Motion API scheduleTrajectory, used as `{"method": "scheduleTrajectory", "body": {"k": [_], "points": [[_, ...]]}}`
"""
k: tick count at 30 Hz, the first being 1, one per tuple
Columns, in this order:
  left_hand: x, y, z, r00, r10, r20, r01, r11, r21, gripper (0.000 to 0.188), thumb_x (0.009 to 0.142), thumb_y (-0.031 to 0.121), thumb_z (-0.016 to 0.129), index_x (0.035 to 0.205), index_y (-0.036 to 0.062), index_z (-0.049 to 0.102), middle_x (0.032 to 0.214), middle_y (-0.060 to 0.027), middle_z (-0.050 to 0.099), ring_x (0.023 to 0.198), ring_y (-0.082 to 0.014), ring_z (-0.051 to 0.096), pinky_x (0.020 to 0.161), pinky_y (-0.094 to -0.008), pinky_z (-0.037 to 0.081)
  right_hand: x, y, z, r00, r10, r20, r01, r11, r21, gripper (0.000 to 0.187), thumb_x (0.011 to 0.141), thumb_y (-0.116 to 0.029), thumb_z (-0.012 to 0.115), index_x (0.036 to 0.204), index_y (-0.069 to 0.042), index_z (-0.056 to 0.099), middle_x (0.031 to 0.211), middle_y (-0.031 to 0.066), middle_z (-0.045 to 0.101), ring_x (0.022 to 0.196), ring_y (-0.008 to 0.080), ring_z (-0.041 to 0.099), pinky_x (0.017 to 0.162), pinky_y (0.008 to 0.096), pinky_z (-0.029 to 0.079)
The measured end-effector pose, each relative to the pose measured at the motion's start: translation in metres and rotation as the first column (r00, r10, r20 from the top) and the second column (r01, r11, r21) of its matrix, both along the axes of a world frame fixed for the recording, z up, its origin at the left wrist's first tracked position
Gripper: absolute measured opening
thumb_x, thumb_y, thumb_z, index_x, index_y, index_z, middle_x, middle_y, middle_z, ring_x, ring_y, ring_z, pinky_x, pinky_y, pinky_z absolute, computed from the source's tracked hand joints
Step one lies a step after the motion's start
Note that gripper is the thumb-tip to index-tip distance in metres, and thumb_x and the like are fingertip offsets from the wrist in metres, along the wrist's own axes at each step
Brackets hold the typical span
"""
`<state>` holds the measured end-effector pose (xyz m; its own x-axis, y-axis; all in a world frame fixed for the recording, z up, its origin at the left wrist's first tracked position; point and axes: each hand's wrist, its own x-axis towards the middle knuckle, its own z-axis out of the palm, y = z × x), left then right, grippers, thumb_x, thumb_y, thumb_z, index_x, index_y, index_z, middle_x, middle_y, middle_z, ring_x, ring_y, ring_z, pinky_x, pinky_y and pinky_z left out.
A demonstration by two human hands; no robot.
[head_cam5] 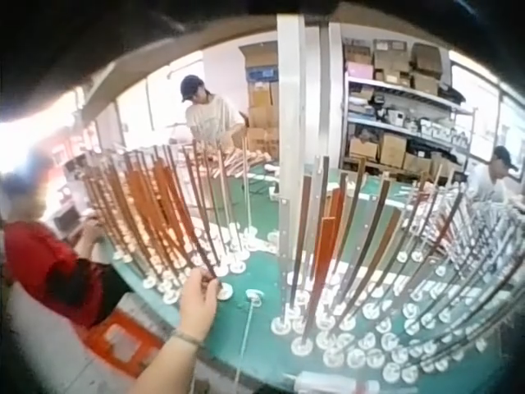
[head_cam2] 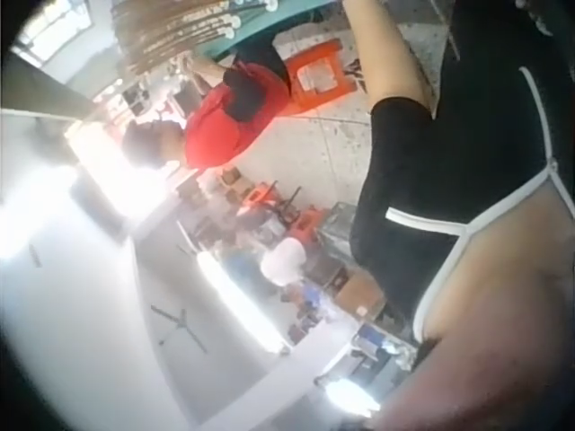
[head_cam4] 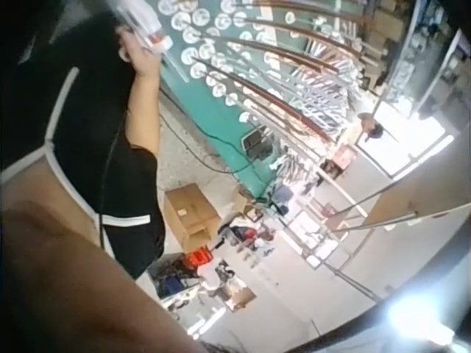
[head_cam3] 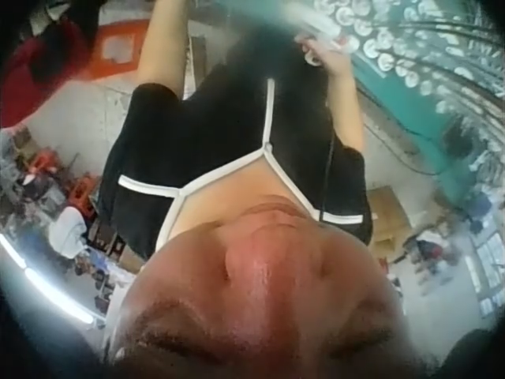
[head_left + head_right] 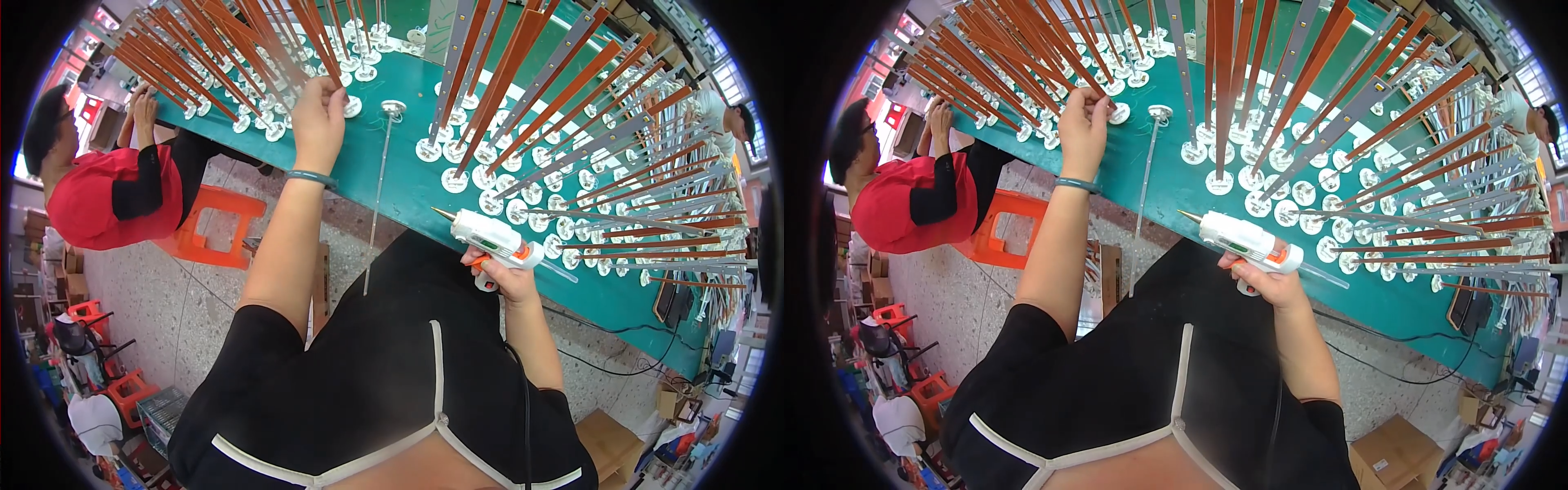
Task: The worker uses a hot glue gun to apply adhesive into small circular bases and inserts wooden rods into them at a factory workstation.
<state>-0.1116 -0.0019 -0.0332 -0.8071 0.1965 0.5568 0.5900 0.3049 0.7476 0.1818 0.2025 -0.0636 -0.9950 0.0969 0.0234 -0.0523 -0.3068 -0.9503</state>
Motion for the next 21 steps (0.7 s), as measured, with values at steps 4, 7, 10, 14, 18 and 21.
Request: {"method": "scheduleTrajectory", "body": {"k": [4,7,10,14,18,21], "points": [[-0.021,0.009,-0.014,0.996,0.088,0.019,-0.089,0.994,0.061,0.009,0.091,0.004,0.062,0.095,-0.0007,0.056,0.079,-0.0061,0.066,0.072,-0.0121,0.068,0.064,-0.0236,0.053,0.000,0.000,-0.002,1.000,-0.002,0.005,0.002,1.000,0.013,0.042,0.080,-0.013,0.070,0.116,0.006,0.058,0.091,0.0129,0.067,0.082,0.0221,0.068,0.061,0.0267,0.055],[-0.029,0.013,-0.021,0.993,0.109,0.050,-0.110,0.994,0.017,0.010,0.090,0.005,0.064,0.095,-0.0005,0.057,0.080,-0.0060,0.067,0.072,-0.0119,0.068,0.064,-0.0231,0.054,-0.001,-0.002,-0.002,1.000,-0.023,-0.009,0.023,1.000,0.008,0.040,0.081,-0.013,0.069,0.115,0.006,0.058,0.090,0.0128,0.066,0.082,0.0221,0.068,0.061,0.0269,0.055],[-0.027,0.015,-0.023,0.990,0.133,0.053,-0.133,0.991,-0.004,0.014,0.088,0.007,0.067,0.097,-0.0004,0.059,0.081,-0.0059,0.067,0.072,-0.0110,0.067,0.064,-0.0230,0.054,-0.001,-0.003,-0.001,1.000,-0.028,-0.009,0.028,1.000,0.008,0.040,0.081,-0.012,0.069,0.115,0.006,0.058,0.091,0.0128,0.066,0.082,0.0221,0.068,0.061,0.0269,0.055],[-0.020,0.013,-0.020,0.987,0.136,0.087,-0.139,0.990,0.023,0.021,0.086,0.010,0.071,0.102,-0.0002,0.061,0.083,-0.0056,0.068,0.071,-0.0095,0.065,0.065,-0.0228,0.053,-0.001,0.002,-0.005,0.999,0.015,-0.028,-0.014,1.000,0.020,0.040,0.081,-0.011,0.069,0.116,0.005,0.057,0.093,0.0127,0.066,0.083,0.0223,0.068,0.061,0.0269,0.055],[-0.016,0.011,-0.017,0.986,0.120,0.114,-0.126,0.991,0.043,0.023,0.085,0.011,0.072,0.102,0.0000,0.062,0.084,-0.0058,0.068,0.072,-0.0094,0.065,0.066,-0.0227,0.053,-0.001,0.001,-0.004,1.000,0.015,-0.009,-0.015,1.000,-0.005,0.040,0.082,-0.011,0.069,0.117,0.006,0.057,0.093,0.0121,0.066,0.085,0.0225,0.069,0.061,0.0268,0.055],[-0.019,0.008,-0.021,0.988,0.118,0.096,-0.123,0.991,0.045,0.021,0.086,0.011,0.071,0.101,-0.0004,0.063,0.081,-0.0053,0.068,0.072,-0.0092,0.065,0.065,-0.0226,0.053,-0.002,0.001,-0.004,1.000,0.022,-0.009,-0.022,1.000,0.002,0.041,0.082,-0.011,0.069,0.117,0.005,0.057,0.093,0.0119,0.067,0.086,0.0226,0.069,0.061,0.0269,0.055]]}}
